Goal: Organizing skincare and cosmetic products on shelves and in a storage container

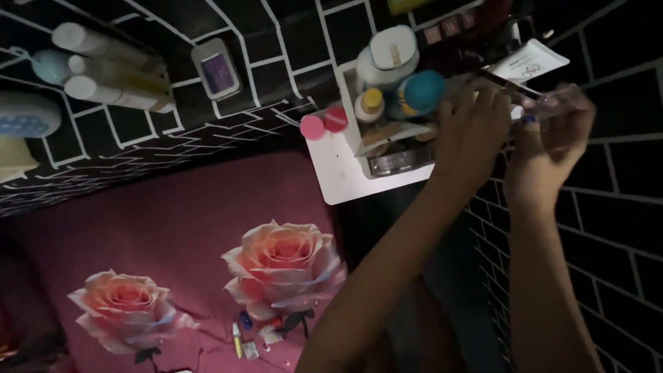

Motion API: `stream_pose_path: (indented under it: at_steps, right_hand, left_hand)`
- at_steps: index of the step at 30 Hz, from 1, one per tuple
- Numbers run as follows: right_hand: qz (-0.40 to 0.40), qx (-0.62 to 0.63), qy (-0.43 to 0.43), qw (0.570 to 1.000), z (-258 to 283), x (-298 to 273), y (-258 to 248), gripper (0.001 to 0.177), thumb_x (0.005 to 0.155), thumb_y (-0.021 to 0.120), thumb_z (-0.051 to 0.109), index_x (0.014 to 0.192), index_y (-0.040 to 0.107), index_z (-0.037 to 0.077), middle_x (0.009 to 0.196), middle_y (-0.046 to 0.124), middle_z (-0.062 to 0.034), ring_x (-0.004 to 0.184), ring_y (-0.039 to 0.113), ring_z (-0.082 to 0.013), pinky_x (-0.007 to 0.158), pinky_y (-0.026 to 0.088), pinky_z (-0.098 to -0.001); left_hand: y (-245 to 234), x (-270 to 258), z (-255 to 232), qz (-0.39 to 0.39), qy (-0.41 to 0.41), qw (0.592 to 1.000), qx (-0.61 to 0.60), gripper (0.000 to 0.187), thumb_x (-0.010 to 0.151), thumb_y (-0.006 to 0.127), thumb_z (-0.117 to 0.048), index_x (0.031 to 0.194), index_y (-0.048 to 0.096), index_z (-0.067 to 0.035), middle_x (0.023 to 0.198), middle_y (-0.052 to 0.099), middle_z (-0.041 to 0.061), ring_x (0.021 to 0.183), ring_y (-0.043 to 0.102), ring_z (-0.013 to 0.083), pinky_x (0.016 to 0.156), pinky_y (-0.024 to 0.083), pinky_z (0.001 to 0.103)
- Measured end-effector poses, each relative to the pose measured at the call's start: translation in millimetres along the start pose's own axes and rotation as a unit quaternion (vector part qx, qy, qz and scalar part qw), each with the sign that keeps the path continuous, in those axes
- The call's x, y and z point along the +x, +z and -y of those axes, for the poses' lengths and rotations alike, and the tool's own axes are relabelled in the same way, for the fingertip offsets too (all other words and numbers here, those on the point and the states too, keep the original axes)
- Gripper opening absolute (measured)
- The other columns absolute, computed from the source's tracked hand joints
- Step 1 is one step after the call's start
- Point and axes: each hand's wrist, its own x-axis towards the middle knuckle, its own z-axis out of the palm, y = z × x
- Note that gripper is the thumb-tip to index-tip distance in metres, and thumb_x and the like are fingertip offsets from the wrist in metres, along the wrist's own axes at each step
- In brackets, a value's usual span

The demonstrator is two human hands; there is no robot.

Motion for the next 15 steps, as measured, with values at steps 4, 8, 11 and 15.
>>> stream_pose_path:
  at_steps: [4,8,11,15]
  right_hand:
    - [0.02,0.042,0.0,0.999,11,-4,-8,0.056,0.101,0.047,-0.014,0.144,0.033,0.019,0.122,0.048,-0.0132,0.111,0.05,-0.0214,0.1,0.046,-0.0357]
    - [0.054,-0.014,-0.032,0.998,11,-4,-15,0.049,0.098,0.048,-0.029,0.134,0.038,0.004,0.122,0.048,-0.0176,0.122,0.057,-0.0304,0.113,0.049,-0.0389]
    - [0.089,-0.081,-0.033,0.992,0,-8,-29,0.041,0.102,0.062,-0.023,0.13,0.042,0.0,0.132,0.054,-0.0234,0.123,0.06,-0.0313,0.098,0.05,-0.0345]
    - [0.089,-0.169,-0.018,0.981,2,-5,-33,0.04,0.108,0.072,-0.016,0.13,0.044,0.001,0.127,0.059,-0.0201,0.11,0.064,-0.0264,0.083,0.053,-0.0322]
  left_hand:
    - [4,-3,6,0.107,-0.005,0.993,-0.053,0.043,0.075,0.075,-0.007,0.115,0.06,-0.017,0.136,0.055,0.008,0.132,0.052,0.0302,0.089,0.048,0.054]
    - [-4,-3,4,0.053,-0.01,0.997,-0.059,0.031,0.082,0.075,-0.008,0.112,0.069,-0.015,0.121,0.064,0.003,0.123,0.054,0.0304,0.086,0.046,0.051]
    - [-5,-5,2,0.021,-0.006,0.999,-0.025,0.027,0.085,0.073,-0.016,0.112,0.069,-0.016,0.117,0.064,0.005,0.12,0.058,0.0317,0.083,0.048,0.049]
    - [-10,-7,1,0.021,-0.003,0.999,0.035,0.031,0.08,0.072,-0.013,0.11,0.07,-0.014,0.125,0.066,0.006,0.117,0.059,0.0278,0.084,0.049,0.044]
